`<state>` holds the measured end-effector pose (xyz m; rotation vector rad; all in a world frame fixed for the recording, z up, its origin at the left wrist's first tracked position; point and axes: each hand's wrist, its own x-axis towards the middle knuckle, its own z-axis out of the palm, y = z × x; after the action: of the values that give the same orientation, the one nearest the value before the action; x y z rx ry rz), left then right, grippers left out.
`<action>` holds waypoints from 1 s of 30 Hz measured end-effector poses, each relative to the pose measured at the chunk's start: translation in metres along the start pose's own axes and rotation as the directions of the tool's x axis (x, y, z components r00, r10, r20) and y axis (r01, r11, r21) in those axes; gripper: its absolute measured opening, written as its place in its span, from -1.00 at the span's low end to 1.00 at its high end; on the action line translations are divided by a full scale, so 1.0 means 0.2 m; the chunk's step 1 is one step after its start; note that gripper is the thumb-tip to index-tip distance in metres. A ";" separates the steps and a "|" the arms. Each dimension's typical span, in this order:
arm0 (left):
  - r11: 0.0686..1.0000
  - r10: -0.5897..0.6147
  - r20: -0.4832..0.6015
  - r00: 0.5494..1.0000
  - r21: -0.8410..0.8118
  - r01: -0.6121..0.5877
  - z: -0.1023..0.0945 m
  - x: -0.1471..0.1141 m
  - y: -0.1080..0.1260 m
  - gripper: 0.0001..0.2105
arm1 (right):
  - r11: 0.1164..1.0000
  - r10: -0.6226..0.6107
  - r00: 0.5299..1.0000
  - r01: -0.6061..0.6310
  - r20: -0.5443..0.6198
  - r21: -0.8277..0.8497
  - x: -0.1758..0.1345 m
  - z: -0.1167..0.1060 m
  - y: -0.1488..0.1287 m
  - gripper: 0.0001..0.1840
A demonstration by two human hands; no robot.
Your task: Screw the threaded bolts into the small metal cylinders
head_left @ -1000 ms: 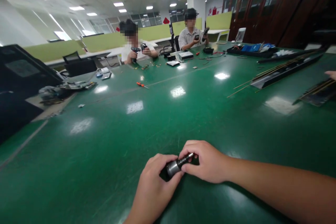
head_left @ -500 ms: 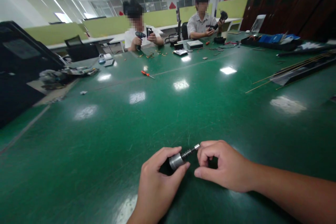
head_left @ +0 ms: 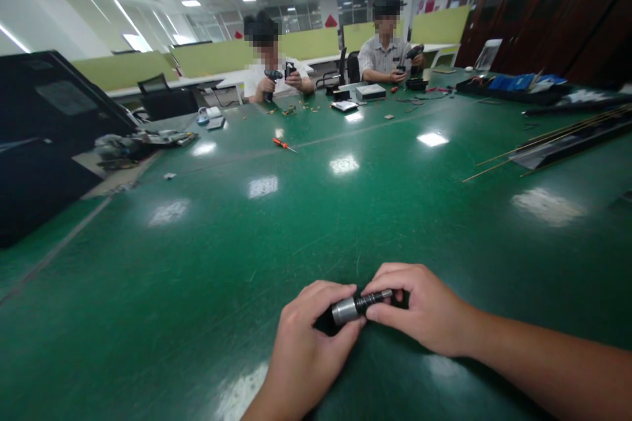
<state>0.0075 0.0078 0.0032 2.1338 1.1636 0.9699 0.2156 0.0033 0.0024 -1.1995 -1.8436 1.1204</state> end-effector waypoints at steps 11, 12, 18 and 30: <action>1.000 -0.011 0.000 1.000 0.006 0.011 -0.01 0.00 0.01 -0.77 | 1.000 0.011 0.999 -0.011 -0.033 0.004 0.00 0.01 0.00 -0.93; 1.000 -0.011 0.000 1.000 0.006 0.011 -0.01 0.00 0.01 -0.77 | 1.000 0.014 0.999 -0.014 -0.033 0.004 0.00 0.01 0.00 -0.93; 1.000 -0.022 0.003 1.000 0.011 0.022 -0.01 -0.01 0.01 -0.77 | 1.000 0.019 0.999 -0.019 -0.035 0.006 0.00 0.01 0.00 -0.93; 0.999 -0.032 -0.013 0.999 0.026 0.032 -0.01 0.00 0.02 -0.75 | 0.999 0.041 0.997 -0.040 -0.061 0.017 0.00 0.01 0.01 -0.94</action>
<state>0.0082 0.0053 0.0063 2.1258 1.2189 0.9608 0.2153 0.0034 0.0002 -1.2528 -1.7689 1.1065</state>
